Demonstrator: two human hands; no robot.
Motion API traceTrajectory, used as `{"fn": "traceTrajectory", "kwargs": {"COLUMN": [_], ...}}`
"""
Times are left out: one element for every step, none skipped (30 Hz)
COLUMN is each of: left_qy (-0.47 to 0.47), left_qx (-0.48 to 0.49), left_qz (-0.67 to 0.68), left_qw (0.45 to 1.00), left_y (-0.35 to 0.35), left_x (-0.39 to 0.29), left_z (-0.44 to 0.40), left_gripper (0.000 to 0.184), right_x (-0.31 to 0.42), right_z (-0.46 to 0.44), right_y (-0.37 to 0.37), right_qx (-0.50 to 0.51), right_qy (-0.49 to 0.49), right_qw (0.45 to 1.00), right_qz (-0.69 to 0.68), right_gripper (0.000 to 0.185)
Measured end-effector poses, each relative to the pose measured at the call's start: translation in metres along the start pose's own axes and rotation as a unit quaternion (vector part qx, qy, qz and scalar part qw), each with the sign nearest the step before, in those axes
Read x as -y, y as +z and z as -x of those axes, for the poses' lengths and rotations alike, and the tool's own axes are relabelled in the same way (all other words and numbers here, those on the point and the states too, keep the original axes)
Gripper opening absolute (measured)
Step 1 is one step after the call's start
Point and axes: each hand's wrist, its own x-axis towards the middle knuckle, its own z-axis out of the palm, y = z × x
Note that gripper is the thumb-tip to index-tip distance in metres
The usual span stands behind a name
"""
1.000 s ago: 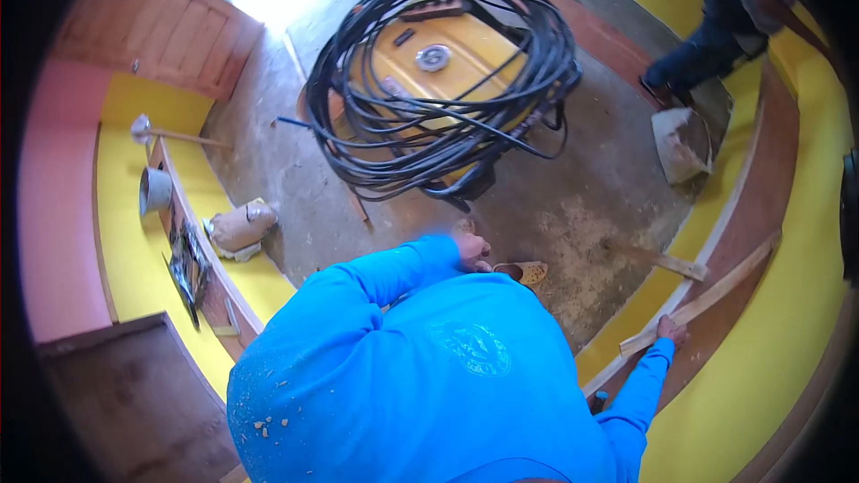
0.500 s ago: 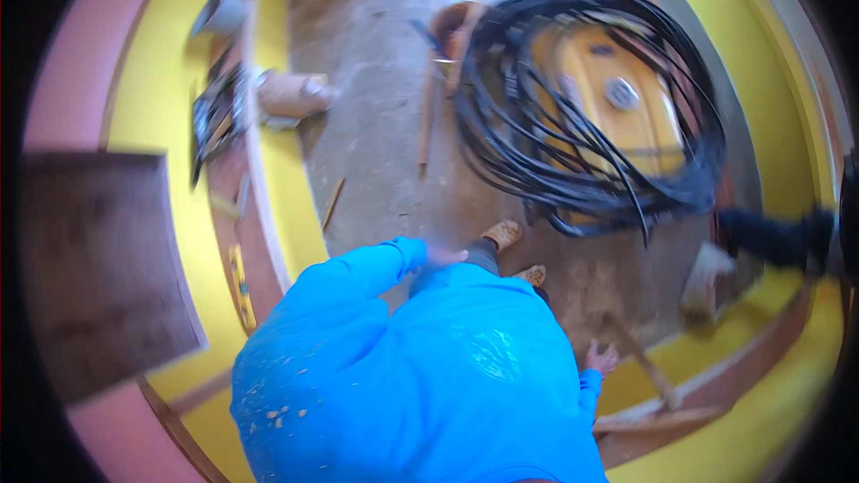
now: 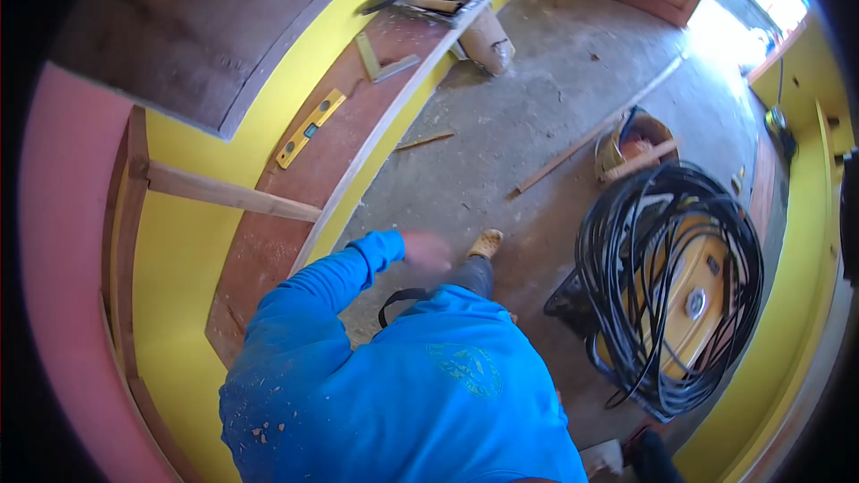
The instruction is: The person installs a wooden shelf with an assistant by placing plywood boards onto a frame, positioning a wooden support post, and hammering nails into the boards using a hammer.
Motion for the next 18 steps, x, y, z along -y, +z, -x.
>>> {"fn": "traceTrajectory", "kwargs": {"left_qy": [-0.028,-0.058,-0.065,-0.074,-0.091,-0.109,-0.147,-0.185,-0.208,-0.225,-0.231,-0.234,-0.247,-0.263,-0.252,-0.243,-0.233,-0.219], "left_qx": [-0.098,-0.193,-0.288,-0.378,-0.429,-0.476,-0.515,-0.550,-0.572,-0.594,-0.603,-0.611,-0.605,-0.599,-0.599,-0.599,-0.600,-0.592], "left_qz": [-0.013,-0.027,-0.006,0.014,0.038,0.063,0.048,0.031,0.029,0.024,0.026,0.030,0.040,0.049,0.052,0.053,0.053,0.063], "left_qw": [0.995,0.979,0.955,0.923,0.898,0.870,0.843,0.814,0.793,0.772,0.763,0.756,0.755,0.755,0.758,0.761,0.764,0.773], "left_y": [-0.009,-0.019,-0.030,-0.047,-0.072,-0.098,-0.122,-0.144,-0.163,-0.184,-0.201,-0.213,-0.225,-0.237,-0.247,-0.255,-0.265,-0.274], "left_x": [0.023,0.050,0.082,0.113,0.139,0.168,0.204,0.240,0.268,0.293,0.321,0.345,0.352,0.358,0.354,0.350,0.348,0.348], "left_z": [-0.002,-0.005,-0.011,-0.014,-0.014,-0.013,-0.013,-0.013,-0.009,-0.006,-0.005,-0.009,-0.008,-0.008,-0.010,-0.011,-0.013,-0.017], "left_gripper": [0.048,0.035,0.026,0.017,0.014,0.013,0.012,0.011,0.011,0.011,0.013,0.015,0.016,0.017,0.018,0.018,0.019,0.019], "right_x": [0.012,0.025,0.040,0.057,0.074,0.092,0.112,0.132,0.154,0.178,0.203,0.226,0.243,0.258,0.275,0.290,0.303,0.376], "right_z": [-0.009,-0.018,-0.026,-0.036,-0.046,-0.058,-0.071,-0.083,-0.095,-0.108,-0.120,-0.132,-0.145,-0.159,-0.172,-0.187,-0.205,-0.191], "right_y": [-0.002,-0.003,-0.005,-0.006,-0.006,-0.008,-0.008,-0.007,-0.006,-0.004,-0.002,0.000,0.000,0.000,0.001,-0.003,-0.003,0.006], "right_qx": [0.017,0.020,0.020,0.020,0.019,0.019,0.021,0.021,0.017,0.007,-0.006,-0.021,-0.034,-0.049,-0.064,-0.084,-0.110,-0.122], "right_qy": [-0.002,0.009,0.017,0.020,0.021,0.019,0.017,0.014,0.007,-0.001,-0.016,-0.035,-0.060,-0.097,-0.141,-0.179,-0.261,-0.190], "right_qw": [1.000,0.999,0.998,0.996,0.994,0.992,0.990,0.988,0.986,0.985,0.983,0.981,0.977,0.971,0.962,0.952,0.922,0.947], "right_qz": [0.014,0.040,0.065,0.085,0.103,0.122,0.138,0.153,0.165,0.174,0.182,0.191,0.203,0.212,0.223,0.234,0.263,0.228], "right_gripper": [0.043,0.042,0.041,0.040,0.040,0.039,0.038,0.037,0.037,0.036,0.035,0.034,0.034,0.033,0.032,0.032,0.031,0.030]}}
